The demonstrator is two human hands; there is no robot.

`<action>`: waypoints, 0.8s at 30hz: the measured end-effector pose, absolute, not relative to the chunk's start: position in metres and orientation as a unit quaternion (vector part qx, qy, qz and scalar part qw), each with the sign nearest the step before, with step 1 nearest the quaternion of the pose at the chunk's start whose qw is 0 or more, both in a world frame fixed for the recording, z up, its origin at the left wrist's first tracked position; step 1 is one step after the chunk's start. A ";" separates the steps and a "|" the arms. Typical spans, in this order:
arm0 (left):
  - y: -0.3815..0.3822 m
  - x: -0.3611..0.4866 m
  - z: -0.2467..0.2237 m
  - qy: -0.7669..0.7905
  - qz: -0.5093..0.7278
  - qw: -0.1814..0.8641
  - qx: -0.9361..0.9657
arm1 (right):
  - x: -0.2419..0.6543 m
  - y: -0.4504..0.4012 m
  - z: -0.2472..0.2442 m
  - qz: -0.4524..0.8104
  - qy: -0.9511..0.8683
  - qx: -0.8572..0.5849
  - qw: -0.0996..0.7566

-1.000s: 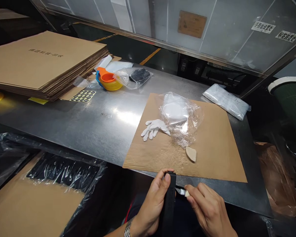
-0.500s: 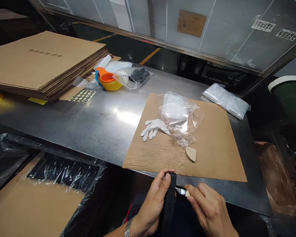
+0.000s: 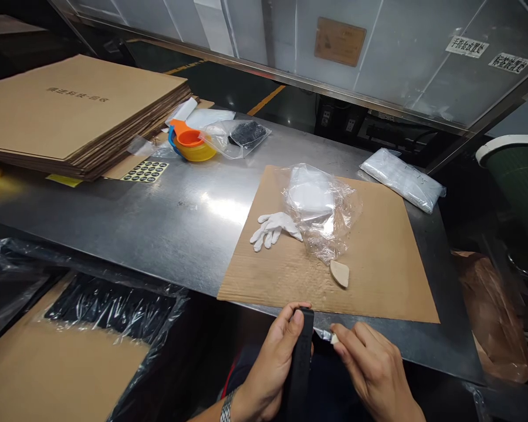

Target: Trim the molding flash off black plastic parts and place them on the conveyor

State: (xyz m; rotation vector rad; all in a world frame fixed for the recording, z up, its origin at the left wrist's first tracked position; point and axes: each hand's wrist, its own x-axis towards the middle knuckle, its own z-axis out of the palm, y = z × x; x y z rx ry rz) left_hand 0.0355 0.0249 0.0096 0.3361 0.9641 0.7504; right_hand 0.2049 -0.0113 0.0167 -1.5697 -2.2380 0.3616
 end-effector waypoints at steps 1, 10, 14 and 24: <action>0.025 0.036 0.009 0.448 0.351 0.808 0.152 | 0.205 -0.011 0.016 0.133 -0.794 -0.559 0.197; 0.025 0.036 0.009 0.441 0.349 0.813 0.151 | 0.203 -0.008 0.015 0.144 -0.788 -0.559 0.216; 0.025 0.035 0.009 0.440 0.345 0.814 0.158 | 0.203 -0.008 0.015 0.147 -0.787 -0.559 0.215; 0.025 0.035 0.009 0.453 0.336 0.808 0.174 | 0.206 -0.008 0.015 0.149 -0.792 -0.564 0.179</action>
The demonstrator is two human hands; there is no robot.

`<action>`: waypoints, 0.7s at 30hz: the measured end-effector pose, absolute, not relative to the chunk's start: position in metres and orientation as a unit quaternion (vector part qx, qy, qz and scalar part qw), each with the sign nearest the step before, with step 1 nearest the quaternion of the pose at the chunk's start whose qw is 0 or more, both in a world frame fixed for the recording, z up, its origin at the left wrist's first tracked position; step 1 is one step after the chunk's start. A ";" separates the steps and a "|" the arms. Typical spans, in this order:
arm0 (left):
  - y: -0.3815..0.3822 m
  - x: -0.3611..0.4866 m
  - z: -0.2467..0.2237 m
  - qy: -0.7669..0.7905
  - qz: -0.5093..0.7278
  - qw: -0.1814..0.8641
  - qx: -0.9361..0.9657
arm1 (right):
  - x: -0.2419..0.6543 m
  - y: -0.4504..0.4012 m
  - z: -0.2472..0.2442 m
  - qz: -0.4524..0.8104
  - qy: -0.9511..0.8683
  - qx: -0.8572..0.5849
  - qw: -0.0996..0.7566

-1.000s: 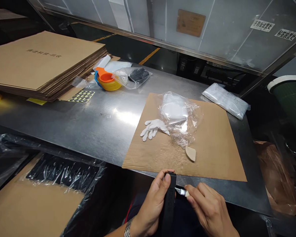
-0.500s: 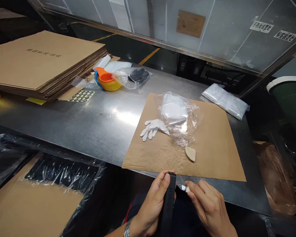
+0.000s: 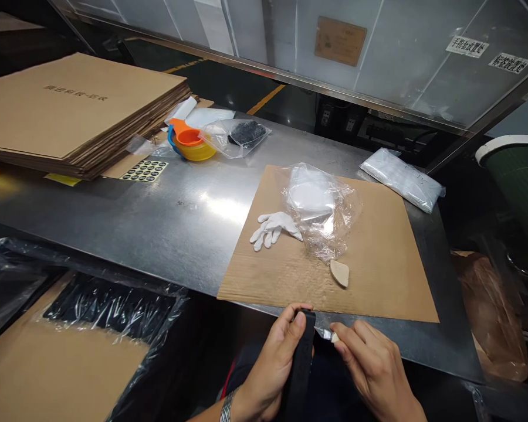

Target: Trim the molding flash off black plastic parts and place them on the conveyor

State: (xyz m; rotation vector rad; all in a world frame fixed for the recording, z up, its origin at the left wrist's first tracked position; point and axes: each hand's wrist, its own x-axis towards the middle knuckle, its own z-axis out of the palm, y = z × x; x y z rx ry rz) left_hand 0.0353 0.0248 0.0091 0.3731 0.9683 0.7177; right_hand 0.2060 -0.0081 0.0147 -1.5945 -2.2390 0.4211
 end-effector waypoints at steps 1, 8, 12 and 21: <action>0.025 0.035 0.009 0.453 0.335 0.807 0.176 | 0.206 -0.008 0.014 0.149 -0.792 -0.564 0.177; 0.023 0.034 0.005 0.447 0.331 0.816 0.161 | 0.208 -0.005 0.010 0.144 -0.781 -0.570 0.211; 0.023 0.035 0.005 0.449 0.329 0.818 0.147 | 0.210 -0.005 0.009 0.210 -0.750 -0.574 0.253; 0.020 0.038 0.003 0.437 0.356 0.797 0.217 | 0.183 0.007 0.004 0.565 -0.502 -0.557 0.345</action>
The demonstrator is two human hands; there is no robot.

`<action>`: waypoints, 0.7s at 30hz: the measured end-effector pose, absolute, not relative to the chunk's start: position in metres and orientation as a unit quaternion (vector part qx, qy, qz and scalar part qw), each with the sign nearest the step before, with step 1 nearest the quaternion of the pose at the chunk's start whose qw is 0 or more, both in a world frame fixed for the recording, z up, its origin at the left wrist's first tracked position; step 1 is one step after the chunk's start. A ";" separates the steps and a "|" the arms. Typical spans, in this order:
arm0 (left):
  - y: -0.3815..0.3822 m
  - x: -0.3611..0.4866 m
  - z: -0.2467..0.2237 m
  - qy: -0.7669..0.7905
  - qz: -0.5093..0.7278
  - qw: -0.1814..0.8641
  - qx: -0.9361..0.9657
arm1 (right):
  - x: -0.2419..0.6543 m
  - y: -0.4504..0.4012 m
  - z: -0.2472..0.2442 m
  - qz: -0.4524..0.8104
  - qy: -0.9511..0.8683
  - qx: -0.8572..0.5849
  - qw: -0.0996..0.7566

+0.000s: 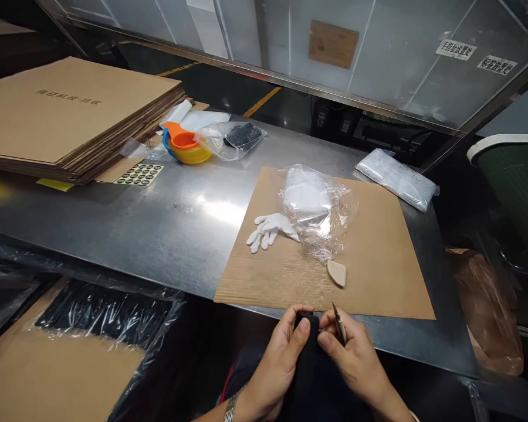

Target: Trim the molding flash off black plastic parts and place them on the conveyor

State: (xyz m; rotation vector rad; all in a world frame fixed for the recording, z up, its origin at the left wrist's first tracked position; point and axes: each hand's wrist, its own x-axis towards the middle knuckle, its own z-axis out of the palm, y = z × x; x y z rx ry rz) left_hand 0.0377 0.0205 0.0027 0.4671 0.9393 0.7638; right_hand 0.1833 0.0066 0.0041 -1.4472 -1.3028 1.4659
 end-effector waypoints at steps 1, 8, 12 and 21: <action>0.020 0.038 0.002 0.434 0.366 0.791 0.229 | 0.178 0.009 0.004 0.594 -0.470 -0.549 0.353; 0.020 0.037 0.001 0.426 0.406 0.779 0.217 | 0.161 0.012 0.006 0.710 -0.295 -0.482 0.420; 0.020 0.037 -0.001 0.433 0.402 0.787 0.178 | 0.164 0.009 0.007 0.728 -0.282 -0.471 0.410; 0.018 0.036 -0.008 0.444 0.428 0.759 0.210 | 0.159 0.012 0.007 0.720 -0.273 -0.496 0.402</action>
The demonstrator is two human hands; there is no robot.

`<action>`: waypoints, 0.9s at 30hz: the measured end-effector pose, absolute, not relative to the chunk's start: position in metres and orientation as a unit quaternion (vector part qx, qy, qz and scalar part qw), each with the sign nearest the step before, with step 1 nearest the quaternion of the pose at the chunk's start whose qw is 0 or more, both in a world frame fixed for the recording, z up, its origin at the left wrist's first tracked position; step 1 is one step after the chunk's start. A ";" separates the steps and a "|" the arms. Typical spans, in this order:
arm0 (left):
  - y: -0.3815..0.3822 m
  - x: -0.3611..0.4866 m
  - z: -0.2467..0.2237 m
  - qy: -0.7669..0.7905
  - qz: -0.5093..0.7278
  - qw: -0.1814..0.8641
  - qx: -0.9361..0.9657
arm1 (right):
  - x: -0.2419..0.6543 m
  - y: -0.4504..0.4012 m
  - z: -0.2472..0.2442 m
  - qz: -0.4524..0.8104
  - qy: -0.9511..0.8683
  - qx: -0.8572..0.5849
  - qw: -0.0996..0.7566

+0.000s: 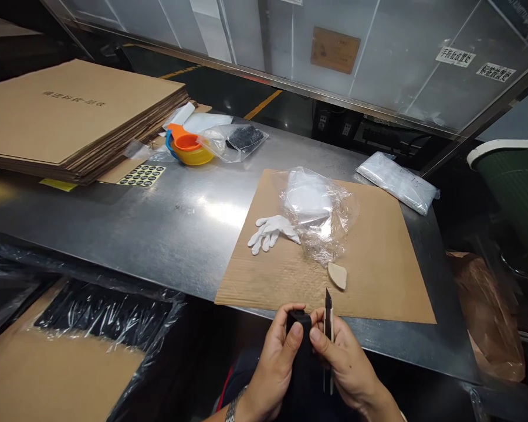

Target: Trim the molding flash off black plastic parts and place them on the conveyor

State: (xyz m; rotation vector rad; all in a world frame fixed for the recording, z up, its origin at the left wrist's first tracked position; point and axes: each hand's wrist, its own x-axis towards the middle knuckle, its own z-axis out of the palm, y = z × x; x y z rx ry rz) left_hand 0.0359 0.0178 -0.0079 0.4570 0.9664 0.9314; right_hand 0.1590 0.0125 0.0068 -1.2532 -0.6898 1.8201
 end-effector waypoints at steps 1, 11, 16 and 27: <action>0.018 0.036 -0.008 0.442 0.427 0.762 0.203 | 0.160 0.012 0.007 0.721 -0.279 -0.487 0.406; 0.016 0.036 -0.014 0.457 0.444 0.731 0.243 | 0.156 0.011 0.010 0.720 -0.229 -0.531 0.383; 0.012 0.034 -0.017 0.453 0.466 0.709 0.272 | 0.149 0.013 0.010 0.711 -0.226 -0.540 0.389; 0.012 0.036 -0.013 0.469 0.487 0.672 0.300 | 0.148 0.011 0.006 0.720 -0.213 -0.525 0.402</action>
